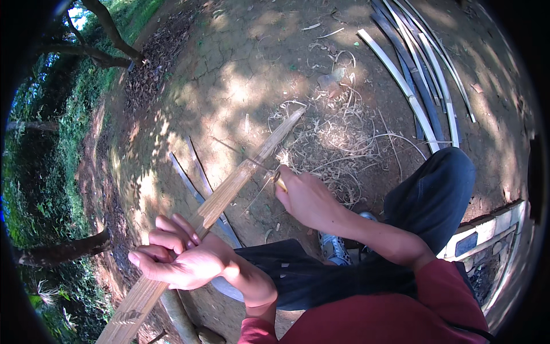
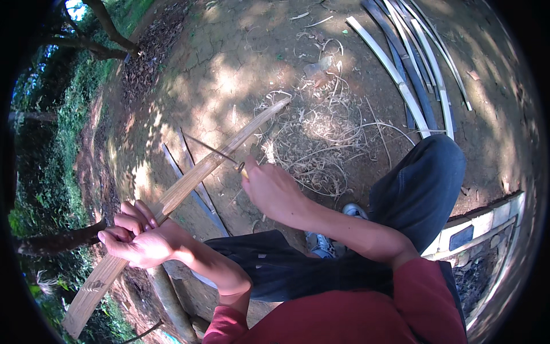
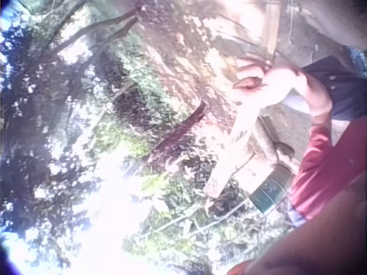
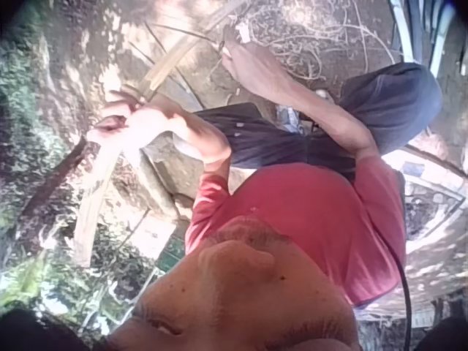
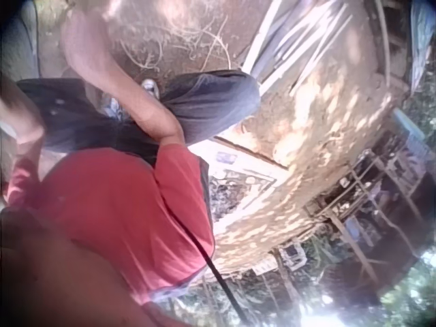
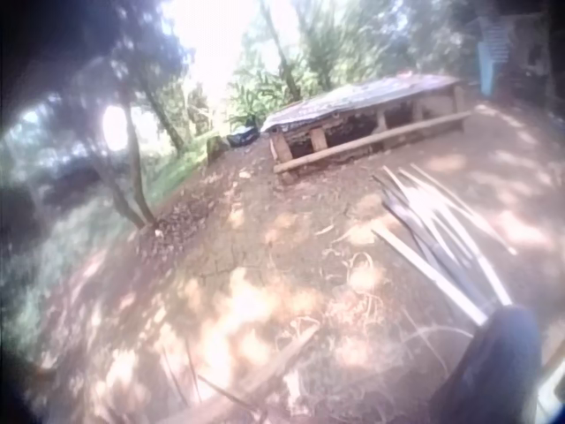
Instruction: The person shaves a piece of bamboo using a knife while holding it by hand. They repeatedly scrape the surface of the bamboo strip, creating wood shavings on the ground.
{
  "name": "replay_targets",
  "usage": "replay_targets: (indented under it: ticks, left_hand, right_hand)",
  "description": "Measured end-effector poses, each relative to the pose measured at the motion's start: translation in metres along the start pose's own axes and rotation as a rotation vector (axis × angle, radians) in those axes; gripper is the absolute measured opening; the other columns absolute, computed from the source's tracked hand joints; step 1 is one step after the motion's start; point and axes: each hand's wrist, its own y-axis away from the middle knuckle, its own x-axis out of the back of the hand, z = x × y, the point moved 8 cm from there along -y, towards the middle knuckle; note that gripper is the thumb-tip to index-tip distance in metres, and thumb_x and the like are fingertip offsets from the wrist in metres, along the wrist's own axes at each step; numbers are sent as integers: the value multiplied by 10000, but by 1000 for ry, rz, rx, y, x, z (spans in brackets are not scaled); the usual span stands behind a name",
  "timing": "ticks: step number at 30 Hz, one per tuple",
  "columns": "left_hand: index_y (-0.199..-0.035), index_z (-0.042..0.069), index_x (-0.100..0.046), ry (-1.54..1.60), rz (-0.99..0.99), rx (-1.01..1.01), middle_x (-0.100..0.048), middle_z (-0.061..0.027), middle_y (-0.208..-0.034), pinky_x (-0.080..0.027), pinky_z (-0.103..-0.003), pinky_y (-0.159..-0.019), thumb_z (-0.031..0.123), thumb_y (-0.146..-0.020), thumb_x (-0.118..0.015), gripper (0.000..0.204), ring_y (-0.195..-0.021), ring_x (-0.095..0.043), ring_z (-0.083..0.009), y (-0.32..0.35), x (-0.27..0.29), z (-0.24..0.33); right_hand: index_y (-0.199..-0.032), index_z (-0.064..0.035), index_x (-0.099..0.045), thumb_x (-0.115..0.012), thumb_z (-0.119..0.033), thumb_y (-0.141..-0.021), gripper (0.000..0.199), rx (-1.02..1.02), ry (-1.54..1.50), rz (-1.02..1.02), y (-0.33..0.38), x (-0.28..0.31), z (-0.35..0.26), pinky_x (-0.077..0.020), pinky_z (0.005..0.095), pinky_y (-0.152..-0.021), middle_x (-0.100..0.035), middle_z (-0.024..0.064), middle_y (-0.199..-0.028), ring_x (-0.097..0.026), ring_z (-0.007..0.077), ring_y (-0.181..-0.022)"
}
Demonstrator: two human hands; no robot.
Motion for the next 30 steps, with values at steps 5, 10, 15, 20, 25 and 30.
replay_targets:
  ticks: [5, 10, 15, 20, 25, 30]
  left_hand:
    - [-618, 161, -190, -23, 66, 14, -146, 27, -476, -120, -218, -343, 264, -980, -412, 437, -416, -103, -77, -5, 4, -3]
    - [-615, 165, -187, -104, 83, 5, -155, 25, -473, -124, -226, -336, 270, -984, -390, 434, -409, -108, -82, -19, 17, -6]
    - [-625, 157, -221, -16, -21, 15, -192, 7, -478, -149, -224, -335, 299, -984, -361, 410, -418, -160, -96, -18, 8, 10]
    - [-720, 78, -331, 287, -374, 31, -323, -55, -520, -259, -228, -388, 544, -919, -363, 508, -469, -307, -132, -22, -2, 10]
    - [-750, 71, -332, 257, -439, -115, -353, -55, -511, -289, -211, -375, 690, -923, -275, 645, -420, -323, -135, -24, -17, 10]
    - [-709, 81, -326, 218, -328, -109, -330, -63, -464, -266, -202, -323, 705, -921, -249, 663, -368, -291, -128, -10, -33, -5]
  right_hand:
    - [-1090, 149, -498, -565, -86, -872, 328, 74, 69, 37, -1, -16, -4, -484, 478, -538, -591, 211, -590, -621, 398, -569]
    - [-1127, 182, -471, -477, -10, -843, 343, 84, 91, -29, 0, -19, -15, -517, 448, -518, -597, 218, -587, -649, 373, -582]
    - [-1257, 227, -378, -486, -33, -870, 478, 245, 23, -64, 37, -17, -52, -485, 445, -506, -572, 189, -578, -614, 356, -554]
    - [-1199, 200, -424, -501, -76, -893, 420, 345, -98, -12, 38, -6, -57, -483, 436, -512, -570, 177, -575, -620, 348, -567]
    - [-1148, 159, -457, -513, -104, -909, 359, 326, 8, 15, 27, 17, -71, -487, 437, -512, -581, 173, -573, -626, 347, -563]
    - [-1191, 109, -430, -507, -143, -937, 365, 160, 97, -26, 21, 24, -48, -484, 463, -557, -598, 185, -624, -625, 381, -618]
